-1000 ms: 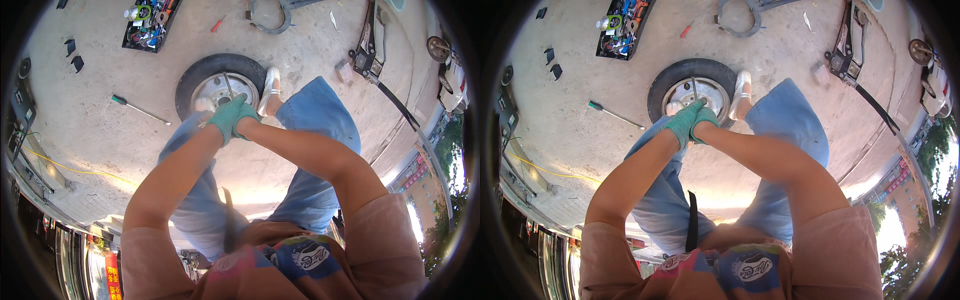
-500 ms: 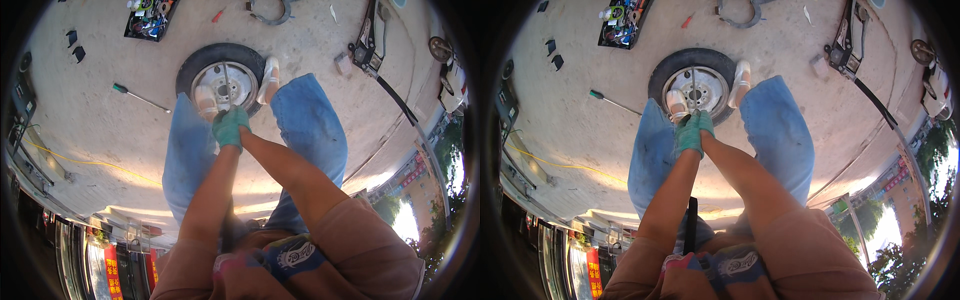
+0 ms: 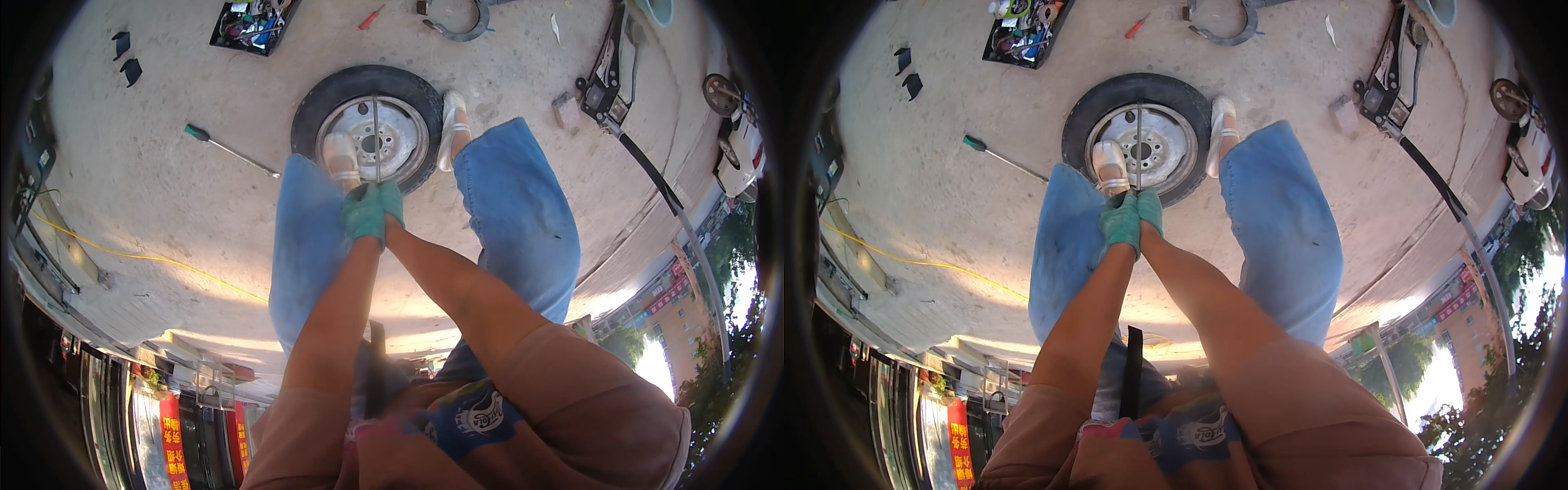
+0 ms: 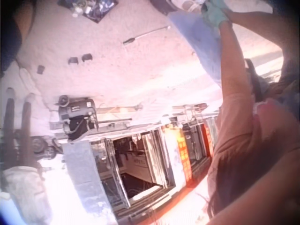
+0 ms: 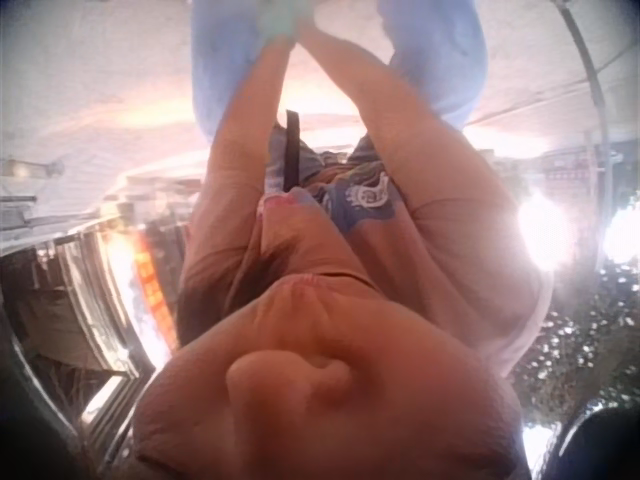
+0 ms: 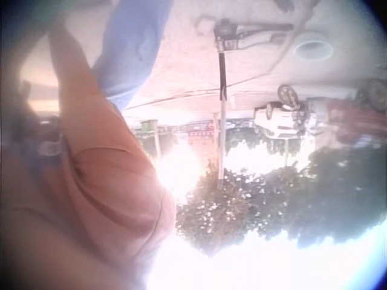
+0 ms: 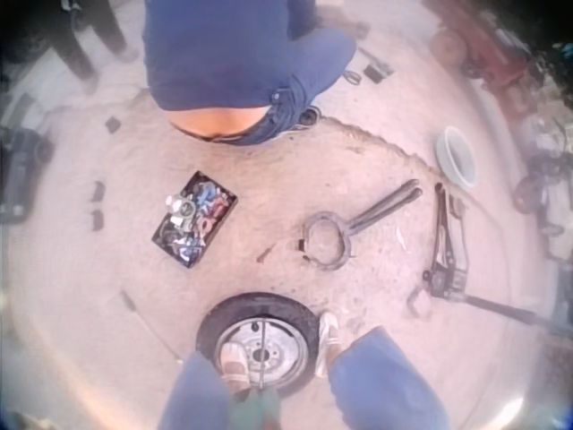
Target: The person sits on the floor and uses a tire iron to pry the tire bead off the rim. They rotate the tire and repeatedly lever the tool around the circumference to loosen the tire from the wheel.
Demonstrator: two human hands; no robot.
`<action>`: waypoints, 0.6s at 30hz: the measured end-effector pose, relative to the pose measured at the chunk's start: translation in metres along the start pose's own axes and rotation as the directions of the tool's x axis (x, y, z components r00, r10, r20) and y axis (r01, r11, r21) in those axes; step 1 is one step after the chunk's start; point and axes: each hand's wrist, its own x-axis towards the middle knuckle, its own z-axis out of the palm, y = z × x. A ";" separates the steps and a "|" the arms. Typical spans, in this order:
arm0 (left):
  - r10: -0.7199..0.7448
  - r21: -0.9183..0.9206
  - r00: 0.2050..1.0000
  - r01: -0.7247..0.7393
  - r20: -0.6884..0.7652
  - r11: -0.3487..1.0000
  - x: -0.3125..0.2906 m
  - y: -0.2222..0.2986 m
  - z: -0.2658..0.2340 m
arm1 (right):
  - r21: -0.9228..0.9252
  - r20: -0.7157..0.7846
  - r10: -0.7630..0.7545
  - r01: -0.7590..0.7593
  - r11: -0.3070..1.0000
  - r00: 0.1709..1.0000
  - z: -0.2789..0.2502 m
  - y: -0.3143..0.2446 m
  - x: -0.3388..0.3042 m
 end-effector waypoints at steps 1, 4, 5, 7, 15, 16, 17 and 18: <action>-0.001 0.029 1.000 0.000 0.008 1.000 0.001 -0.003 0.001 | -0.010 -0.006 0.000 -0.001 1.000 1.000 -0.002 0.002 -0.002; 0.010 -0.043 0.999 -0.009 0.043 0.999 0.001 0.001 0.002 | -0.059 -0.012 -0.004 0.003 0.998 1.000 -0.002 0.006 -0.003; 0.017 -0.095 0.998 -0.012 0.058 0.995 0.001 0.006 0.002 | -0.084 -0.014 -0.001 0.000 0.996 1.000 -0.003 0.007 -0.003; -0.009 0.073 0.996 0.003 0.086 0.997 0.006 0.005 -0.004 | -0.160 -0.013 0.019 -0.021 0.987 1.000 -0.002 0.013 -0.006; 0.118 0.505 0.967 -0.220 0.226 0.835 0.047 0.023 -0.037 | -0.621 0.113 0.197 -0.085 0.779 0.974 0.028 0.013 -0.014; 0.124 0.527 0.975 -0.204 0.183 0.825 0.050 0.025 -0.031 | -0.646 0.131 0.199 -0.068 0.760 0.971 0.030 0.005 -0.012; 0.103 0.561 0.983 -0.172 0.153 0.809 0.039 0.022 -0.029 | -0.675 0.134 0.205 -0.062 0.735 0.969 0.029 0.002 -0.012; 0.099 0.319 0.970 -0.168 0.222 0.933 0.034 0.025 -0.028 | -0.700 0.141 0.206 -0.050 0.713 0.968 0.028 -0.007 -0.007</action>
